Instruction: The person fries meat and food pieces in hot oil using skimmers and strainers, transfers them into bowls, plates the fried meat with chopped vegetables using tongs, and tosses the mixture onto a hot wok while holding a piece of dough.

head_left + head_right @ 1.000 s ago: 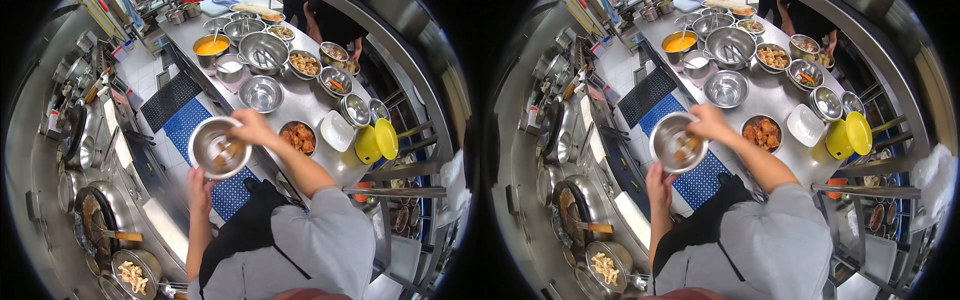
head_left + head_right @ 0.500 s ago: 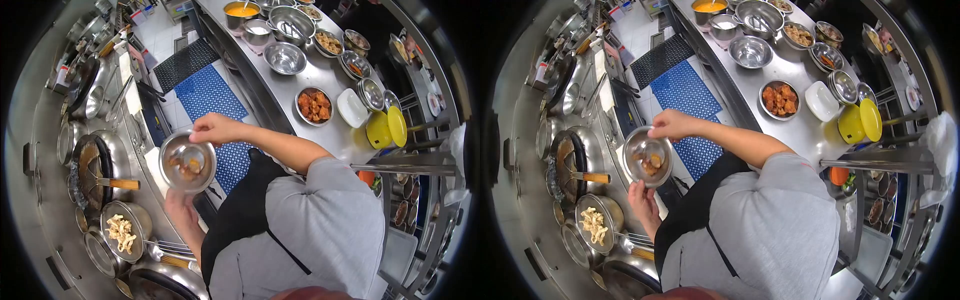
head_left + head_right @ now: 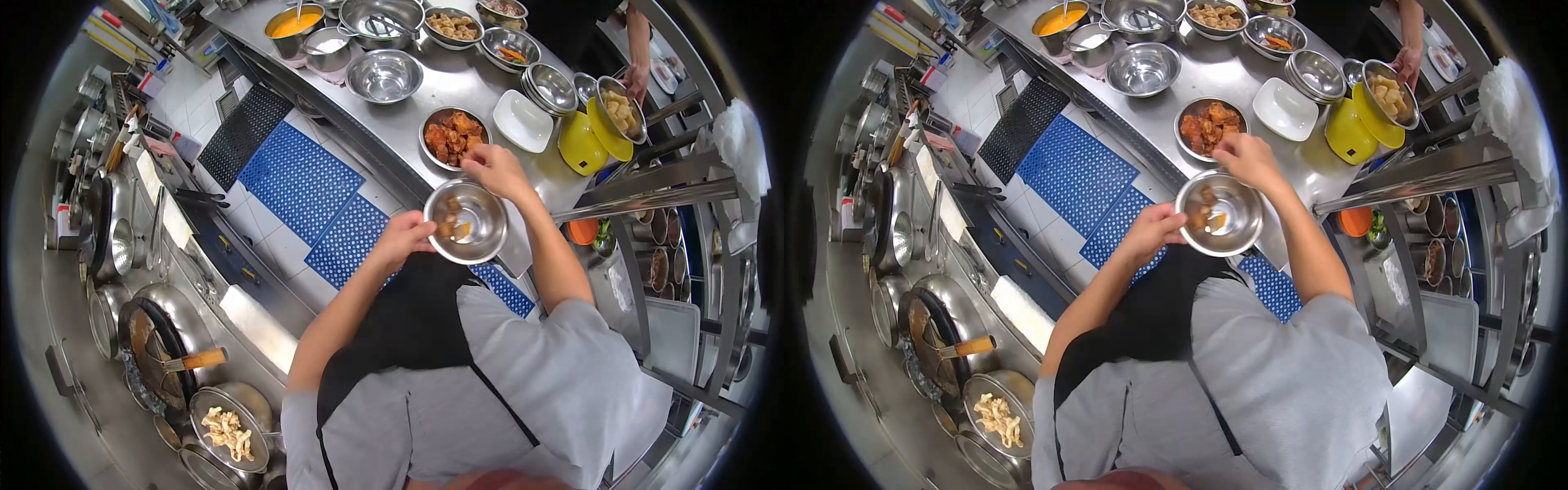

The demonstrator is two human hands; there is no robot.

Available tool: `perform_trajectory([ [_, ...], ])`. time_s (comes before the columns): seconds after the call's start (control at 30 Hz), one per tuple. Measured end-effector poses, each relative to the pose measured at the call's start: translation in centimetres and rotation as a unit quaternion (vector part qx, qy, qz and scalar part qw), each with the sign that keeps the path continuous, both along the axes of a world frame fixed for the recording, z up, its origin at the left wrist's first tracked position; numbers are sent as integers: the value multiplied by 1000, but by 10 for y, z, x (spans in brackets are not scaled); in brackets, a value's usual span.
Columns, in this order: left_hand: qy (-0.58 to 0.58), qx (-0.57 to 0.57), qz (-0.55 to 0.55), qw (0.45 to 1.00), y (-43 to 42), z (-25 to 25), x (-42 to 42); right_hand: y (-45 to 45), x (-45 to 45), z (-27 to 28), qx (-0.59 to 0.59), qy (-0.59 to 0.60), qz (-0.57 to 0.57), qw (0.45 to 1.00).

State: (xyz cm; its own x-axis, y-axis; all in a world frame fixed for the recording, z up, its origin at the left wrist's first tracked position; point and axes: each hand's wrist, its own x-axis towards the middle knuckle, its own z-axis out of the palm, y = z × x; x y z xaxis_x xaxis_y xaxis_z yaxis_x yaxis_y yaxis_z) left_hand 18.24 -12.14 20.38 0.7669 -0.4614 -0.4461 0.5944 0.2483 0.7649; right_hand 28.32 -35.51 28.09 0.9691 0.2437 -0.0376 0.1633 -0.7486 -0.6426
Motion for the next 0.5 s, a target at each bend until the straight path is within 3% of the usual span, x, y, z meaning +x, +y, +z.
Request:
perform_trajectory([
  [0.17, 7, -26, -30, 999, -40, -28, 28, -7, -1, 2, -70, -56, -57, 994],
  [0.33, 27, 11, -58, 998, -18, 4, 23, 26, 11, -11, -197, -156, 73, 965],
  [0.4, 29, 9, -27, 999, 9, 9, 17, 43, 25, -25, -210, -175, 101, 957],
  [0.47, 10, -9, 32, 999, 35, 8, 2, 57, 37, -32, -316, -152, 116, 929],
  [0.5, 14, -14, 72, 997, 49, 12, -6, 58, 42, -34, -283, -176, 137, 933],
])
